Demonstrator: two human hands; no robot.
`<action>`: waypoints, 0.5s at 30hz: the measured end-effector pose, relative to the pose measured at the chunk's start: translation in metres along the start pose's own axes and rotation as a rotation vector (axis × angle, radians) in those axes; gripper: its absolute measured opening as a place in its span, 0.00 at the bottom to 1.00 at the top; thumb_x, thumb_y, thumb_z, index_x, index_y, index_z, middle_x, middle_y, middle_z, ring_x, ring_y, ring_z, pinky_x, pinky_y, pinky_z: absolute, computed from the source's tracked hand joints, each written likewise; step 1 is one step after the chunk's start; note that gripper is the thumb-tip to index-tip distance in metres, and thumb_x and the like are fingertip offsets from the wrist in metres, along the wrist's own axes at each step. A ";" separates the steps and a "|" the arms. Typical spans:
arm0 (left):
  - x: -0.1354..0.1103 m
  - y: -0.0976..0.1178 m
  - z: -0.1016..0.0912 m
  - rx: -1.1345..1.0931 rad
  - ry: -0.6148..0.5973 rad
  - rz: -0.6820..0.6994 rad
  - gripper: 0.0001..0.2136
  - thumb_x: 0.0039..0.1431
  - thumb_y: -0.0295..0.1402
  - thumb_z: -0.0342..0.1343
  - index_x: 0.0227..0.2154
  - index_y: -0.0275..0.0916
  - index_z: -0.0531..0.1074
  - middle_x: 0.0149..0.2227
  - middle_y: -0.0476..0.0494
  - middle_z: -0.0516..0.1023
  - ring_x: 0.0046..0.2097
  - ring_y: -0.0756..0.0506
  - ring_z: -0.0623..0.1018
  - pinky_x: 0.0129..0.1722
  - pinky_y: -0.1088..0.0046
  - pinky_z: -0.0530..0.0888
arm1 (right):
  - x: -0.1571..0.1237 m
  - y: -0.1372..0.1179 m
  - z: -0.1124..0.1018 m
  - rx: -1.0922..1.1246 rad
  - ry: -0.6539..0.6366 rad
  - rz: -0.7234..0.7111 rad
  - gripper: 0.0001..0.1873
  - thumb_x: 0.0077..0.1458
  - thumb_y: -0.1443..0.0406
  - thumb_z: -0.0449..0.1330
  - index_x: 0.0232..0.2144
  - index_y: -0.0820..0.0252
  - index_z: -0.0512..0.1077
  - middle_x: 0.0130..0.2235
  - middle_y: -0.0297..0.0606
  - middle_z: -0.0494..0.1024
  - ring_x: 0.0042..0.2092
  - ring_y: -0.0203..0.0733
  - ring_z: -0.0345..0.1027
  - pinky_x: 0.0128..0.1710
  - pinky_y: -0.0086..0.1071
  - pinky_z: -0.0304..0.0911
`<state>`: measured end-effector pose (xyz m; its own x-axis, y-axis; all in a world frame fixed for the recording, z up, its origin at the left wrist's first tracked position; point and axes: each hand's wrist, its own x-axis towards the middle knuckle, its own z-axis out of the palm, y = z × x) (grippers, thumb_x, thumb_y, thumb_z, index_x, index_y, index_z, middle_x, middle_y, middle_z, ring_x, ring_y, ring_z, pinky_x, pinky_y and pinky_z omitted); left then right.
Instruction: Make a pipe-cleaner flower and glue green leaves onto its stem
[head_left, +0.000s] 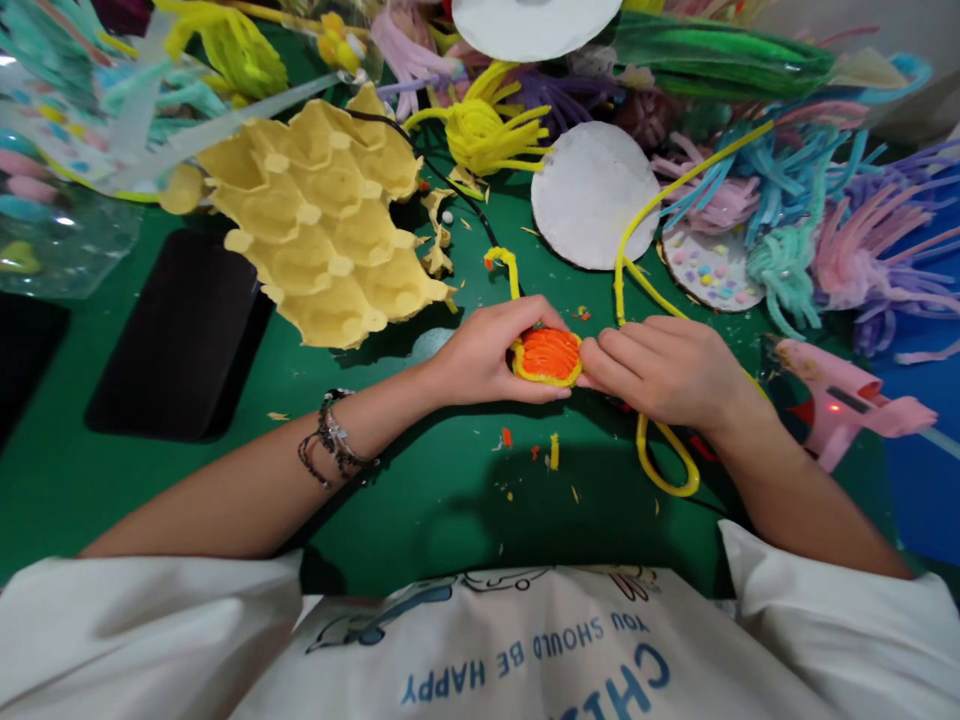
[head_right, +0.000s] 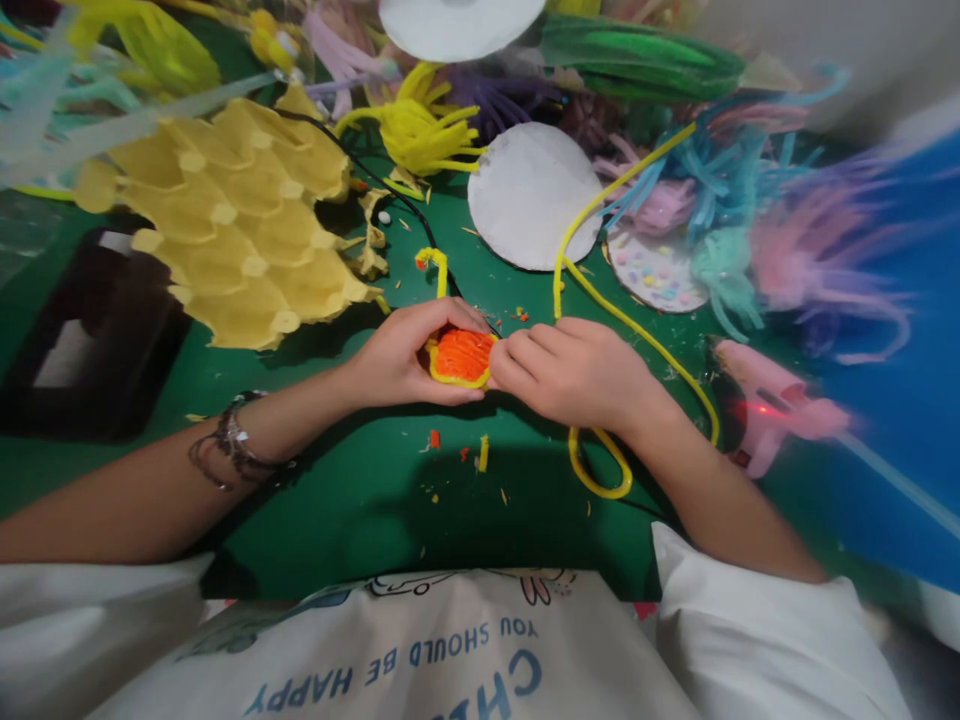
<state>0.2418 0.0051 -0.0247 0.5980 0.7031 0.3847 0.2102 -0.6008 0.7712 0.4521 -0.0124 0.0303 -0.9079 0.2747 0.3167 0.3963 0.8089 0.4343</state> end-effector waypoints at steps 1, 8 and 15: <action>0.000 0.000 0.000 0.008 -0.008 -0.002 0.20 0.44 0.45 0.64 0.35 0.37 0.67 0.36 0.43 0.76 0.38 0.45 0.77 0.37 0.72 0.72 | 0.000 0.000 0.000 0.005 0.002 0.006 0.11 0.61 0.64 0.52 0.28 0.61 0.70 0.23 0.31 0.69 0.27 0.33 0.55 0.27 0.30 0.48; 0.000 0.000 0.000 -0.001 -0.018 -0.008 0.21 0.44 0.45 0.64 0.35 0.37 0.67 0.36 0.42 0.77 0.38 0.44 0.77 0.37 0.70 0.72 | 0.001 0.000 0.002 0.109 0.005 0.066 0.12 0.61 0.67 0.51 0.25 0.60 0.69 0.22 0.31 0.69 0.24 0.33 0.55 0.24 0.30 0.47; 0.000 0.000 0.000 -0.167 0.042 -0.050 0.20 0.43 0.44 0.65 0.34 0.38 0.66 0.33 0.46 0.75 0.37 0.46 0.76 0.35 0.72 0.72 | -0.004 0.002 0.006 0.195 0.023 0.145 0.14 0.62 0.71 0.46 0.40 0.57 0.70 0.29 0.31 0.74 0.28 0.30 0.64 0.26 0.27 0.51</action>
<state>0.2416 0.0058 -0.0245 0.5565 0.7477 0.3624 0.1055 -0.4962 0.8618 0.4559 -0.0091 0.0251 -0.8392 0.3852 0.3839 0.4864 0.8474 0.2130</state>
